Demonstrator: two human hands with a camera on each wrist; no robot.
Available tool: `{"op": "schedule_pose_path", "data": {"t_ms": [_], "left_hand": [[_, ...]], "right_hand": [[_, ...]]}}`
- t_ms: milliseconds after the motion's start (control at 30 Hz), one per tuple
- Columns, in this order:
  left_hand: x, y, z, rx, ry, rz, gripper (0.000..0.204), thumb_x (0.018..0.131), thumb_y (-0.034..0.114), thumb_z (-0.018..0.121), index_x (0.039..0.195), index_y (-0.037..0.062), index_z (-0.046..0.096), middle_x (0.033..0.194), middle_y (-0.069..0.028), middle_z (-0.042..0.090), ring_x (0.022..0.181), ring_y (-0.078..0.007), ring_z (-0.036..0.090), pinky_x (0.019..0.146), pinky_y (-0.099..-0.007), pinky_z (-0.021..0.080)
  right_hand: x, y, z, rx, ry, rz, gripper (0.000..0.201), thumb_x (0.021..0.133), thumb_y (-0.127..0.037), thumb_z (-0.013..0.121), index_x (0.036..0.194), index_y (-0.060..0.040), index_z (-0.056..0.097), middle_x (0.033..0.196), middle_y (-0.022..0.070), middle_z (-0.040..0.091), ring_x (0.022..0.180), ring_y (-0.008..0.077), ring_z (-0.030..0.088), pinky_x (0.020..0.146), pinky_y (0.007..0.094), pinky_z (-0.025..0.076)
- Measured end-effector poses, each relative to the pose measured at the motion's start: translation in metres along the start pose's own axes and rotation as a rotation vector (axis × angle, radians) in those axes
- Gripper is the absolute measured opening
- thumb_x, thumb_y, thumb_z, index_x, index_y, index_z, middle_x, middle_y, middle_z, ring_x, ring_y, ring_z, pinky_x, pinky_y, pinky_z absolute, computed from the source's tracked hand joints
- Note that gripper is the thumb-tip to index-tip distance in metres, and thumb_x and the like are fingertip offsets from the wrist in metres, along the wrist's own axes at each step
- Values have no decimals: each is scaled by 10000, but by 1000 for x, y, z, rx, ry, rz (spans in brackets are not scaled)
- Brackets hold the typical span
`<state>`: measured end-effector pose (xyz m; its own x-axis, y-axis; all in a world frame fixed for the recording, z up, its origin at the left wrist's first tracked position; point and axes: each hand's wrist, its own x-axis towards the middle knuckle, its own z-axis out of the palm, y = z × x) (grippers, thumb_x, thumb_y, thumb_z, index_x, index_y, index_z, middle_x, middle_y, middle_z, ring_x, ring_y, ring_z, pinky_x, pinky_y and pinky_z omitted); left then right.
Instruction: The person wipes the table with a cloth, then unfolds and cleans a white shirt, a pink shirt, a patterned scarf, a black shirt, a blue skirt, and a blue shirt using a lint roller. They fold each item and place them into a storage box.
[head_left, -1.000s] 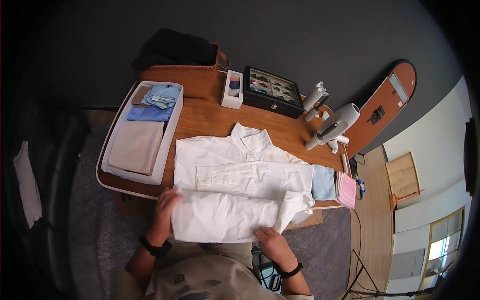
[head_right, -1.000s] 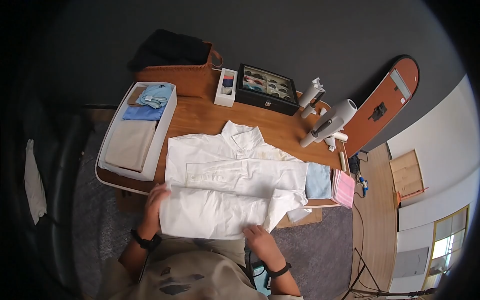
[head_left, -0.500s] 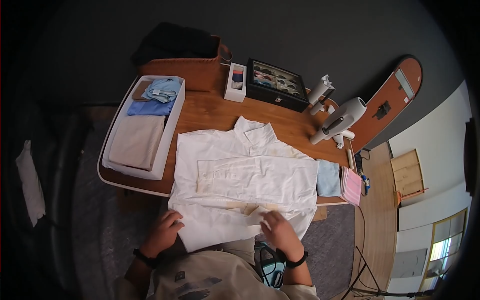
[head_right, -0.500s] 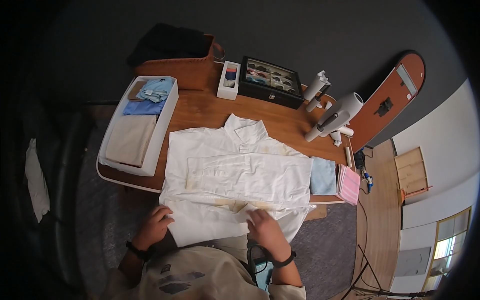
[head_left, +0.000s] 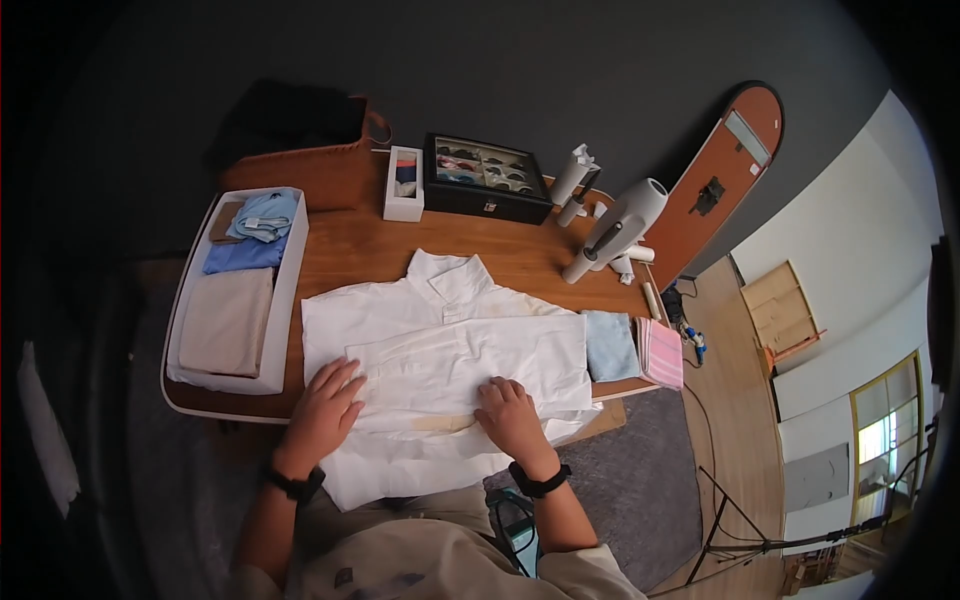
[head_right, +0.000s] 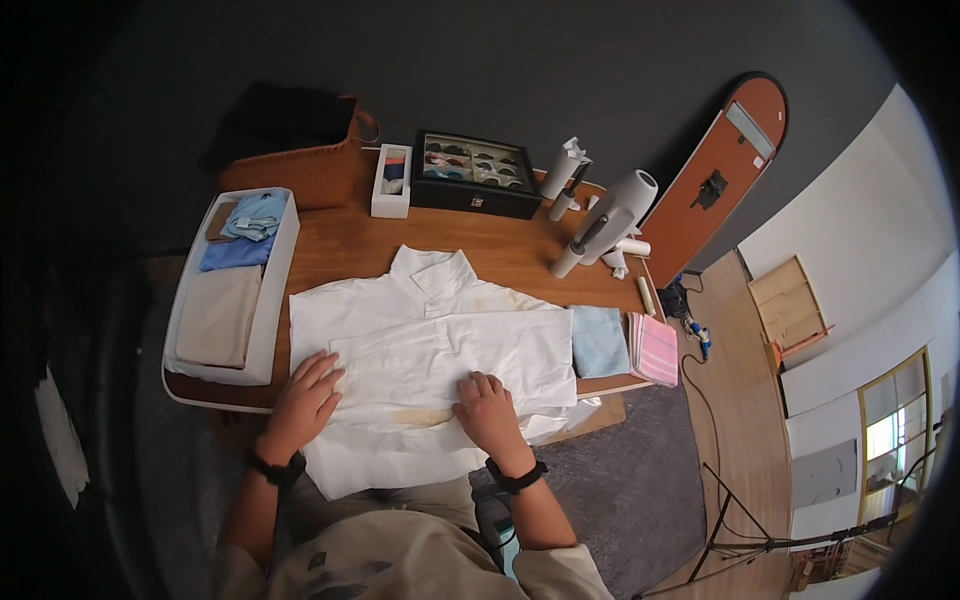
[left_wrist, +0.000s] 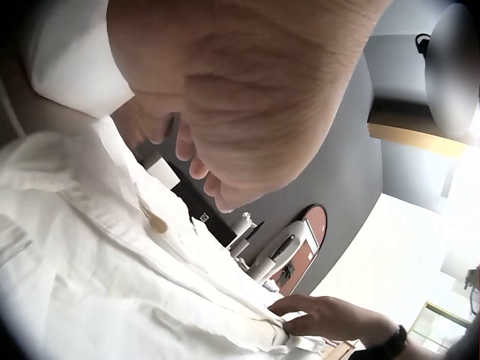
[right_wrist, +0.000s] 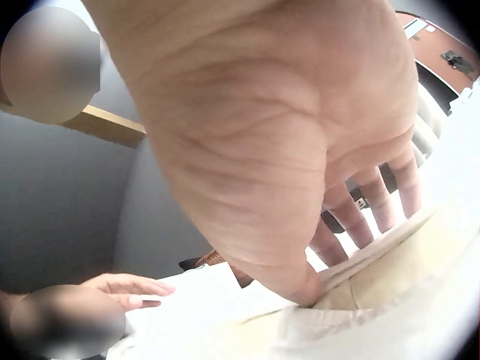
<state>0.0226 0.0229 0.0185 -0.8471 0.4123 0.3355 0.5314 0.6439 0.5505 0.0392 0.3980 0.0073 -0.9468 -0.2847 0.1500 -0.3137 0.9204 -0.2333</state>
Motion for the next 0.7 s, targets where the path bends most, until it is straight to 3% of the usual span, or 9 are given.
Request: {"op": "schedule_pose_path", "data": {"t_ms": [100,133,267,333,367,433,467,567,700], "left_hand": [[32,-21,17,82,-73,-24,510,1006,248,735,1447,8,647,1637,-187,511,1563,-390,400,1286,-545,327],[39,-34,25,84,-128,-69,641,1017,394,722,1531,34,590,1694,-178,446,1615,-380,320,1322,-579,226],[56,-62,48,266,-109,-112,738,1026,541,660,1580,67,549,1716,-175,416,1633,-382,278,1330,-610,148],[57,-72,57,342,-101,-163,837,1033,663,566,1636,89,483,1745,-178,364,1650,-382,235,1323,-648,70],[60,-70,54,340,-106,-164,837,1033,663,566,1636,89,483,1745,-178,364,1650,-382,235,1323,-648,70],[62,-65,48,342,-242,-226,865,1060,674,510,1697,105,372,1788,-180,260,1676,-370,149,1324,-652,15],[63,-63,47,343,-246,-227,865,1060,674,510,1697,105,372,1788,-180,260,1676,-370,149,1324,-652,15],[66,-69,48,315,-283,-262,879,1053,678,522,1703,110,356,1796,-175,239,1680,-368,131,1321,-659,9],[69,-81,57,338,-230,-235,883,1038,709,515,1702,144,376,1796,-156,254,1678,-358,143,1315,-665,10]], "right_hand": [[0,2,-6,42,-20,-1,504,899,-189,801,1360,-68,637,1449,196,604,1338,425,572,1068,539,517],[-1,4,-8,70,-34,-8,510,904,-191,801,1370,-69,636,1458,195,599,1344,426,569,1068,538,519],[0,25,-6,135,-121,-9,524,937,-225,781,1415,-75,629,1517,196,575,1399,440,536,1124,538,483],[8,39,-5,15,-32,-22,651,966,-283,781,1556,-129,554,1639,211,476,1515,464,429,1223,579,382],[15,43,-8,16,-37,-20,651,966,-283,781,1556,-129,554,1639,211,476,1515,464,429,1223,579,382],[30,52,-13,-165,-22,179,748,991,-454,726,1644,-205,460,1730,213,355,1585,497,321,1235,704,295],[36,62,-12,-193,-107,257,838,971,-560,723,1684,-274,388,1778,207,260,1611,526,246,1203,796,253],[52,73,-17,-125,-286,406,879,954,-617,723,1692,-296,371,1787,207,237,1611,542,235,1192,815,250],[82,74,-33,-119,-455,442,983,908,-691,735,1719,-321,318,1801,199,193,1621,563,184,1162,840,287]]}}
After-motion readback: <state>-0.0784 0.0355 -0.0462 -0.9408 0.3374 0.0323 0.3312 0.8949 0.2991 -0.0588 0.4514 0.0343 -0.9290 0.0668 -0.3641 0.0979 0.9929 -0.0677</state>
